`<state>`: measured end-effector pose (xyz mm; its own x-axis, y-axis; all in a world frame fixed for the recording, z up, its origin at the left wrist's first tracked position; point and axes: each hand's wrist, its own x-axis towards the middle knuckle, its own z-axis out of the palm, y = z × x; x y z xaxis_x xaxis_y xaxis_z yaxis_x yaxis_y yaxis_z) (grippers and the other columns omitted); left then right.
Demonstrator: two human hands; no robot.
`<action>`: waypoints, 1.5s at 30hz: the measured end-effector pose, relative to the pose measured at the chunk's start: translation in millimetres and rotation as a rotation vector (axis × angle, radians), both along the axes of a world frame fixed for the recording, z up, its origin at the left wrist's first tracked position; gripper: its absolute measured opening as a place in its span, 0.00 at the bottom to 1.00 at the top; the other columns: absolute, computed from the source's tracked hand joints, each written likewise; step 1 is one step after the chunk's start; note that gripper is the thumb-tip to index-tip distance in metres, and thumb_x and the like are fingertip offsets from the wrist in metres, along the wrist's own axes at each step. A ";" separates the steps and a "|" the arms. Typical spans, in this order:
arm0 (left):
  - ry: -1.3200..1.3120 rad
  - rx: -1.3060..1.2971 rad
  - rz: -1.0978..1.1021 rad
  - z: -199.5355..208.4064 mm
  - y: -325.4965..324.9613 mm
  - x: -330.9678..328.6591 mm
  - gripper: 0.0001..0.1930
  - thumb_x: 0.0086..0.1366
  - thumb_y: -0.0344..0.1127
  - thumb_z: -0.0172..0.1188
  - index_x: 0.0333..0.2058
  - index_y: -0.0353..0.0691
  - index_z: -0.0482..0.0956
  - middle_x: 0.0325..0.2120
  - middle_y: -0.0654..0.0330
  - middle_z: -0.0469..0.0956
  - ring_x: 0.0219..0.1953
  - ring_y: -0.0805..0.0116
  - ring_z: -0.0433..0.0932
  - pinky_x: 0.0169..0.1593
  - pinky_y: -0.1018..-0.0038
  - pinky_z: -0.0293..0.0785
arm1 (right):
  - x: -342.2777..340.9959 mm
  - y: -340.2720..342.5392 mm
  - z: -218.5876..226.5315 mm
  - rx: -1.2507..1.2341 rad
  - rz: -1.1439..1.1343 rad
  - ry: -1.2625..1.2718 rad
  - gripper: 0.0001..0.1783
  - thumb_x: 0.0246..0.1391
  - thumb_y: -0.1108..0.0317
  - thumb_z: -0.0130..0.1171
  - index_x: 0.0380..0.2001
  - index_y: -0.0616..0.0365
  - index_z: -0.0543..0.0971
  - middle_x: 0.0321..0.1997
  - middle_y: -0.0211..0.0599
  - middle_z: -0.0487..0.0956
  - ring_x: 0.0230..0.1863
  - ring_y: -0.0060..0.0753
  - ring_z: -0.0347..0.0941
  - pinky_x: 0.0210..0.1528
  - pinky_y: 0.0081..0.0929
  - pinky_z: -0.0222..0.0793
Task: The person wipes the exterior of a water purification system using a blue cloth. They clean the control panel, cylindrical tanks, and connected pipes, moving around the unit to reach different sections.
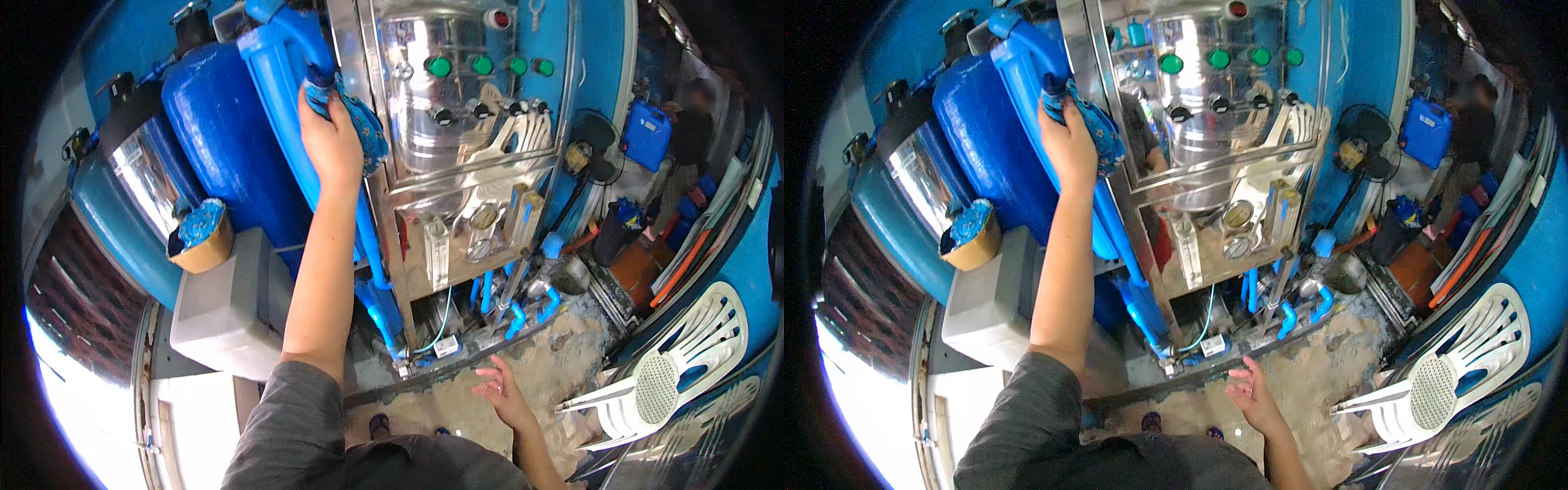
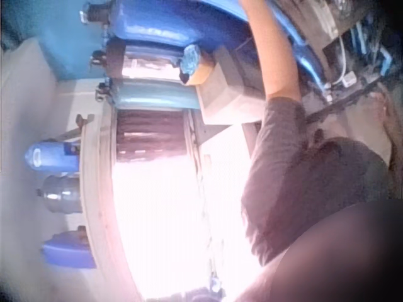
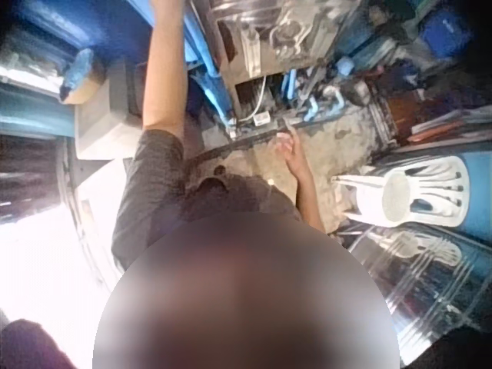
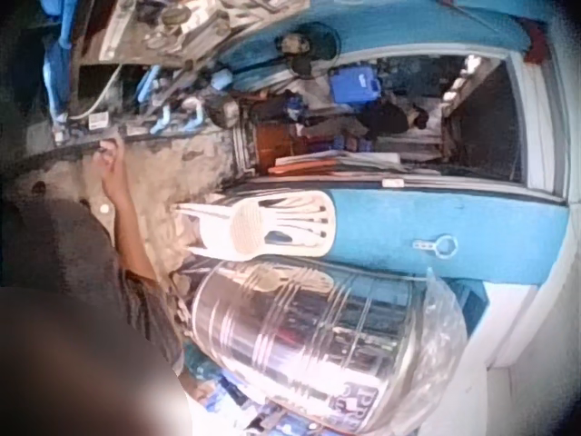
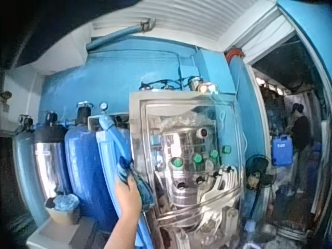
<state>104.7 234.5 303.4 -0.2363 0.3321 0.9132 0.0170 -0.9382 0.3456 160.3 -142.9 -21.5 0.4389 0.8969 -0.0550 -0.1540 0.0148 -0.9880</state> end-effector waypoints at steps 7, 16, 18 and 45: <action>0.271 -0.510 0.058 -160.9 -16.7 -13.6 0.21 0.68 0.33 0.49 0.57 0.28 0.64 0.49 0.38 0.73 0.52 0.43 0.73 0.56 0.62 0.67 | -4.7 5.5 -2.6 -0.024 0.080 -0.015 0.39 0.58 0.72 0.55 0.68 0.52 0.47 0.55 0.41 0.68 0.44 0.28 0.71 0.49 0.26 0.67; 0.464 -0.683 -0.009 -248.7 -20.2 -108.6 0.20 0.62 0.29 0.55 0.54 0.35 0.71 0.42 0.44 0.78 0.45 0.52 0.78 0.49 0.65 0.72 | -12.8 6.2 1.3 -0.026 0.087 0.025 0.38 0.59 0.71 0.56 0.67 0.54 0.49 0.54 0.40 0.68 0.41 0.23 0.69 0.47 0.23 0.66; 0.141 -0.927 -0.175 -264.3 -23.8 -131.9 0.20 0.67 0.38 0.55 0.54 0.33 0.70 0.39 0.56 0.79 0.41 0.64 0.77 0.48 0.70 0.72 | -12.7 1.1 5.3 -0.050 0.041 0.063 0.37 0.60 0.70 0.55 0.67 0.54 0.49 0.54 0.42 0.69 0.43 0.26 0.71 0.48 0.25 0.66; 0.469 -1.167 -0.018 -581.1 -74.7 -64.4 0.30 0.55 0.31 0.63 0.56 0.36 0.61 0.47 0.42 0.72 0.50 0.44 0.73 0.53 0.61 0.68 | -5.7 -60.8 5.1 -0.387 -0.190 -0.040 0.34 0.62 0.56 0.53 0.65 0.55 0.54 0.52 0.43 0.72 0.44 0.35 0.76 0.48 0.30 0.68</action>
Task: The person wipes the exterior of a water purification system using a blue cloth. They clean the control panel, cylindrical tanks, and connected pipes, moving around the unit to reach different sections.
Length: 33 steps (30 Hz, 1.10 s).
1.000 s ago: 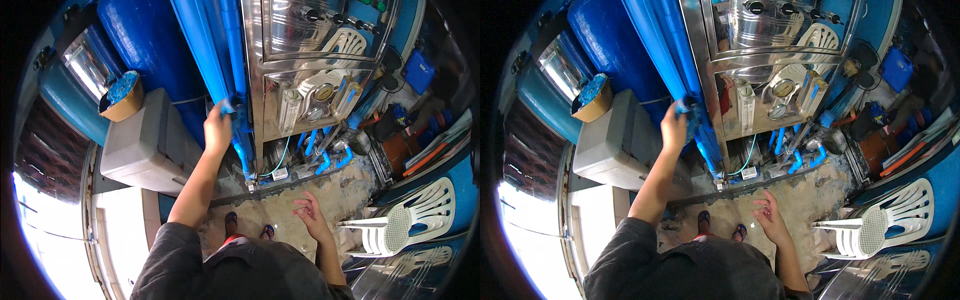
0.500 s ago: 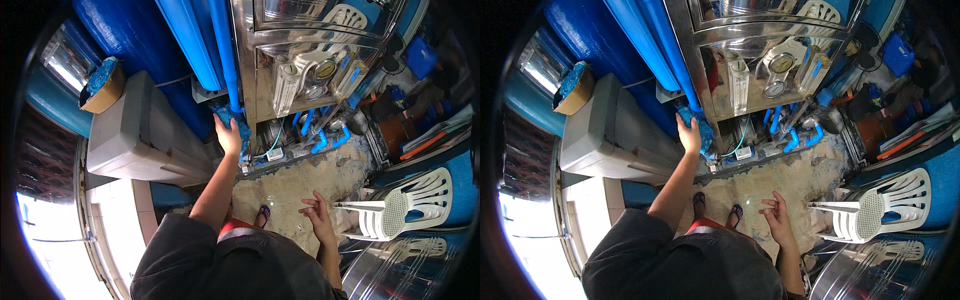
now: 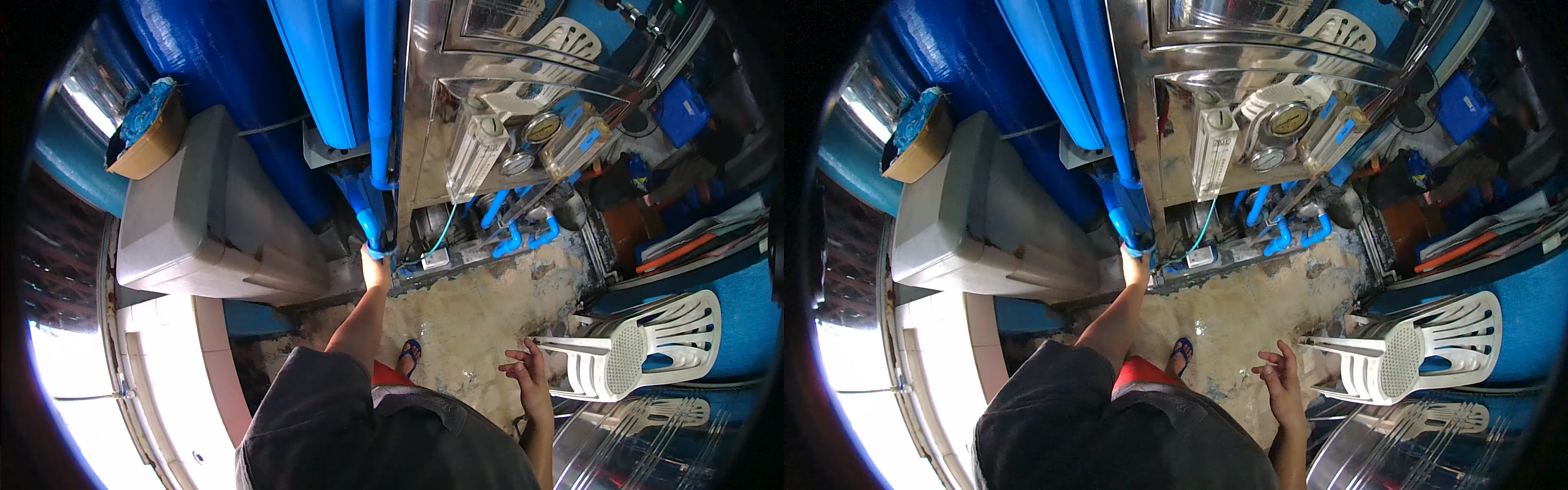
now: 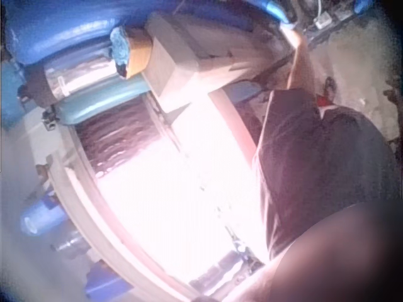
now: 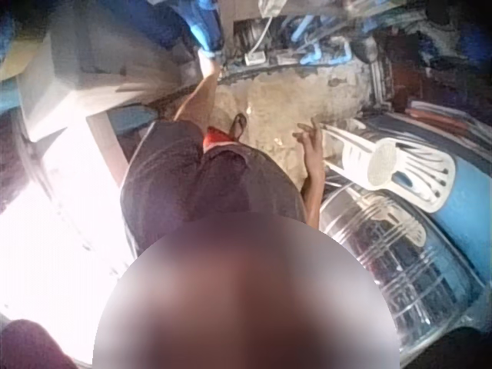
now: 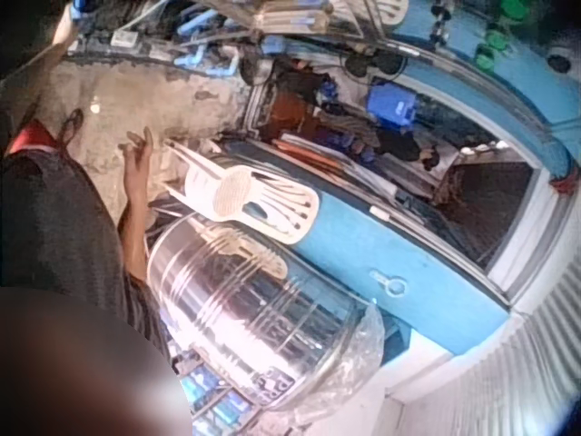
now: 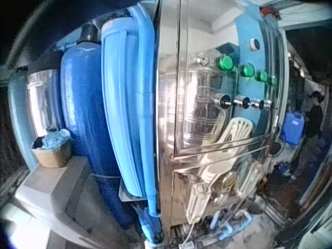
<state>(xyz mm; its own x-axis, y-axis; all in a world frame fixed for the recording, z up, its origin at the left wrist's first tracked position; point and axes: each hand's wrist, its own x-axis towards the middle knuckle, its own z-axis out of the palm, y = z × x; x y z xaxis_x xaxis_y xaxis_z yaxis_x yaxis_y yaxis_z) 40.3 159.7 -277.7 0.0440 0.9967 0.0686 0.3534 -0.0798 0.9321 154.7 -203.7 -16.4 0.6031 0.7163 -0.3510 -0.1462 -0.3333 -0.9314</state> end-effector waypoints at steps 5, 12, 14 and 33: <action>-0.014 -0.076 0.073 28.5 -4.9 7.4 0.30 0.57 0.30 0.61 0.58 0.35 0.61 0.50 0.43 0.70 0.53 0.45 0.71 0.56 0.61 0.65 | 0.8 -8.5 2.6 0.058 0.004 -0.015 0.33 0.63 0.57 0.52 0.65 0.55 0.54 0.52 0.43 0.72 0.44 0.35 0.75 0.48 0.30 0.68; -0.189 0.351 0.239 80.6 -7.1 40.4 0.38 0.55 0.21 0.54 0.64 0.31 0.50 0.60 0.40 0.56 0.63 0.44 0.58 0.67 0.61 0.49 | 0.9 1.1 -0.4 0.053 0.012 -0.010 0.33 0.63 0.58 0.51 0.66 0.55 0.54 0.53 0.43 0.72 0.45 0.35 0.75 0.49 0.30 0.68; -0.105 0.145 0.345 66.7 -7.9 48.8 0.39 0.55 0.22 0.56 0.64 0.31 0.48 0.59 0.39 0.58 0.62 0.43 0.59 0.66 0.58 0.51 | -1.2 6.1 -0.2 0.069 0.032 0.017 0.33 0.62 0.58 0.52 0.66 0.55 0.54 0.53 0.43 0.72 0.45 0.34 0.75 0.49 0.30 0.67; -1.002 -0.369 -0.023 187.0 -40.2 4.0 0.19 0.61 0.22 0.47 0.52 0.40 0.68 0.45 0.59 0.74 0.44 0.65 0.74 0.49 0.65 0.72 | 9.2 -15.8 -2.0 0.094 -0.020 0.032 0.31 0.62 0.69 0.52 0.65 0.55 0.54 0.53 0.41 0.70 0.46 0.32 0.73 0.51 0.28 0.67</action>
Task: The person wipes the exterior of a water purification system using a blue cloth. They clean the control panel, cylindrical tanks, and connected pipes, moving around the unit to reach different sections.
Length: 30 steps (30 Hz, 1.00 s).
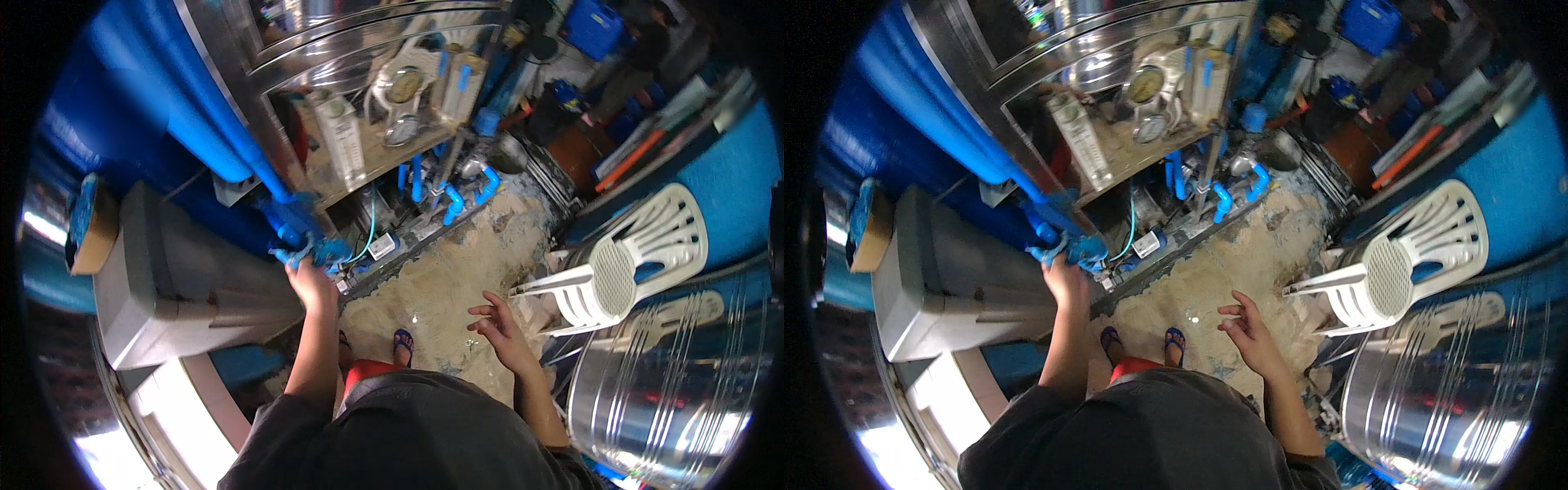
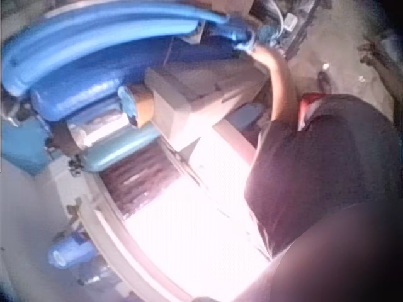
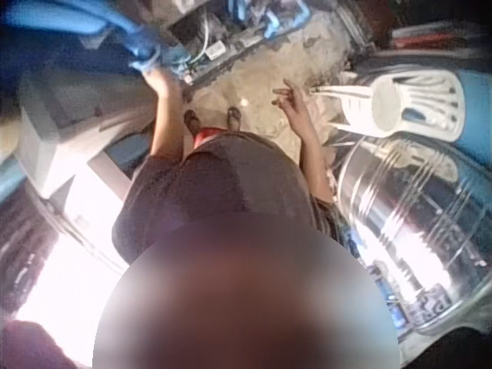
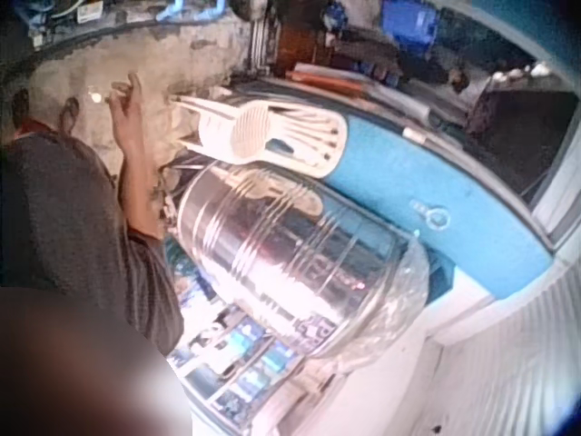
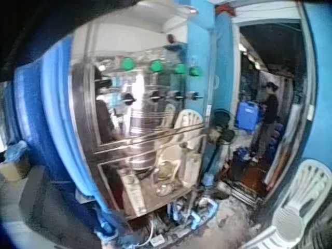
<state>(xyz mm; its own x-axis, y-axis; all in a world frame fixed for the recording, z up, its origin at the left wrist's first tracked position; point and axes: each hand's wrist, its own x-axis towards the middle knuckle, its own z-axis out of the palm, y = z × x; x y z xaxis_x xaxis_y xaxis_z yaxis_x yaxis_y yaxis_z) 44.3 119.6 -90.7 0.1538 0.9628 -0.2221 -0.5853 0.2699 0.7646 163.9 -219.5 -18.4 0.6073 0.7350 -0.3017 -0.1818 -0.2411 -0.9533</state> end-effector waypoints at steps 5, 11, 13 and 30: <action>0.219 0.158 -0.304 26.0 -76.2 -45.1 0.24 0.63 0.23 0.49 0.59 0.41 0.63 0.51 0.59 0.71 0.53 0.66 0.70 0.57 0.65 0.67 | -3.6 7.6 -7.8 0.051 0.039 0.070 0.32 0.60 0.67 0.56 0.64 0.54 0.56 0.55 0.41 0.68 0.50 0.34 0.70 0.52 0.28 0.67; 0.078 0.156 -0.759 33.0 -137.5 -21.6 0.27 0.68 0.26 0.50 0.63 0.42 0.54 0.55 0.61 0.65 0.57 0.69 0.63 0.62 0.71 0.56 | -20.8 35.6 -12.4 0.218 0.098 -0.435 0.29 0.59 0.58 0.56 0.61 0.55 0.63 0.62 0.42 0.60 0.59 0.38 0.61 0.58 0.34 0.61; 0.229 0.078 -0.949 37.1 -141.8 -15.1 0.24 0.70 0.32 0.50 0.62 0.42 0.55 0.54 0.62 0.66 0.57 0.69 0.63 0.62 0.71 0.56 | -23.4 46.3 -17.1 0.275 0.117 -0.458 0.28 0.60 0.57 0.55 0.61 0.55 0.64 0.61 0.39 0.63 0.58 0.35 0.62 0.57 0.35 0.61; 0.331 -0.091 -0.902 36.4 -106.1 -2.9 0.27 0.71 0.50 0.48 0.62 0.44 0.55 0.53 0.58 0.68 0.56 0.66 0.66 0.60 0.66 0.61 | -20.2 98.3 -35.1 -0.114 0.170 -0.286 0.14 0.53 0.60 0.64 0.34 0.61 0.78 0.42 0.34 0.78 0.45 0.31 0.72 0.48 0.29 0.68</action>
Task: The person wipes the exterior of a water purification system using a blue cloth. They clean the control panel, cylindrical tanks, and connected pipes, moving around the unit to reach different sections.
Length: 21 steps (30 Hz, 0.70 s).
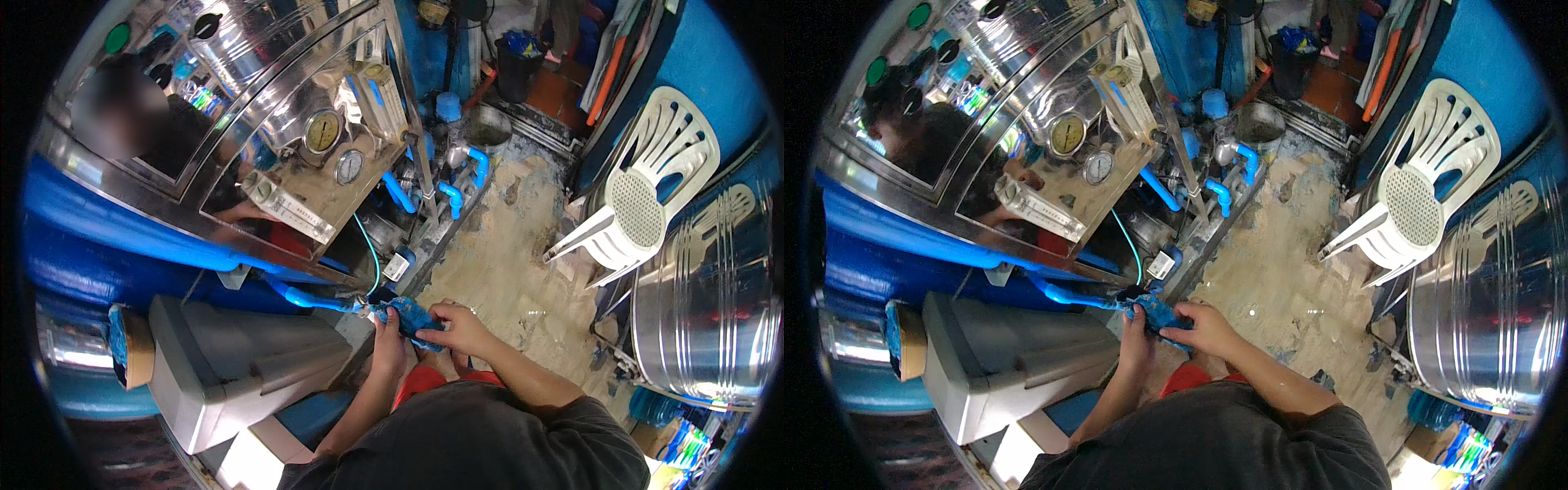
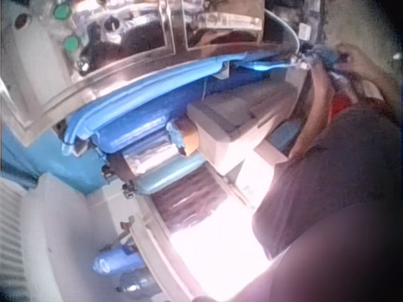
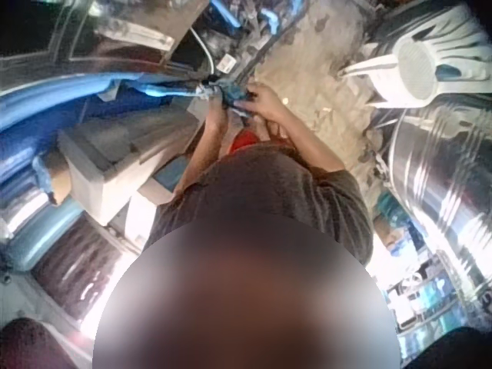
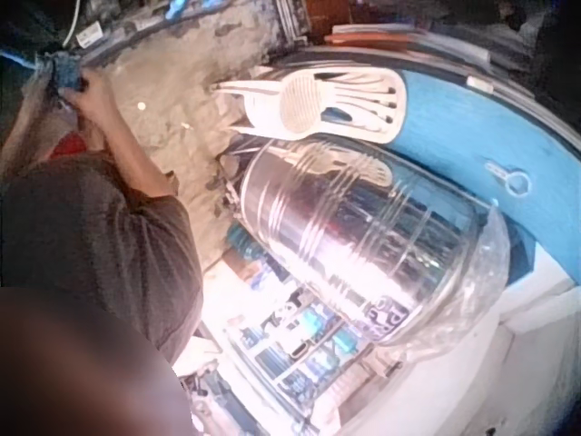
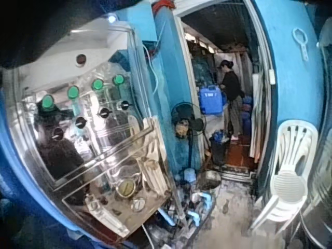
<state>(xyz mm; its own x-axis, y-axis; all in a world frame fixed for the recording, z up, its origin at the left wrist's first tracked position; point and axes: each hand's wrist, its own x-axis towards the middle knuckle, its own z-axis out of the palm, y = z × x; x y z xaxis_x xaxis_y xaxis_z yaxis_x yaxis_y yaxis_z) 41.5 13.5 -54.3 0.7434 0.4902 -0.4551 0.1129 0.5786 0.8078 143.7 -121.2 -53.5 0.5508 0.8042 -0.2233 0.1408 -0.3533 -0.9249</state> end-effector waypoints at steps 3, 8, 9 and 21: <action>0.039 -0.096 -0.056 -3.6 7.4 15.5 0.28 0.70 0.52 0.48 0.61 0.43 0.56 0.51 0.59 0.69 0.53 0.66 0.68 0.57 0.67 0.64 | 13.4 5.2 -8.2 0.609 -0.155 0.409 0.14 0.59 0.59 0.55 0.33 0.60 0.78 0.45 0.38 0.76 0.44 0.34 0.73 0.49 0.32 0.67; 0.075 0.641 -0.308 -14.7 13.7 69.7 0.34 0.69 0.50 0.50 0.64 0.35 0.52 0.61 0.48 0.58 0.64 0.56 0.57 0.65 0.64 0.51 | 15.8 41.5 -61.3 0.727 -0.590 1.280 0.22 0.66 0.54 0.44 0.51 0.58 0.74 0.55 0.37 0.74 0.48 0.33 0.75 0.48 0.32 0.74; 0.126 0.841 -0.376 -17.7 18.0 80.6 0.35 0.69 0.50 0.50 0.65 0.34 0.50 0.63 0.45 0.55 0.66 0.54 0.53 0.67 0.63 0.48 | 16.2 52.5 -73.6 0.764 -0.607 1.355 0.22 0.66 0.54 0.44 0.52 0.58 0.74 0.53 0.36 0.75 0.48 0.33 0.75 0.48 0.32 0.74; 0.255 0.457 -0.554 -72.1 109.0 -60.6 0.17 0.70 0.30 0.48 0.56 0.33 0.69 0.53 0.53 0.73 0.54 0.67 0.71 0.59 0.71 0.62 | 181.6 190.1 -88.6 1.124 -0.897 0.913 0.40 0.62 0.34 0.35 0.66 0.52 0.59 0.65 0.40 0.66 0.62 0.42 0.65 0.65 0.41 0.57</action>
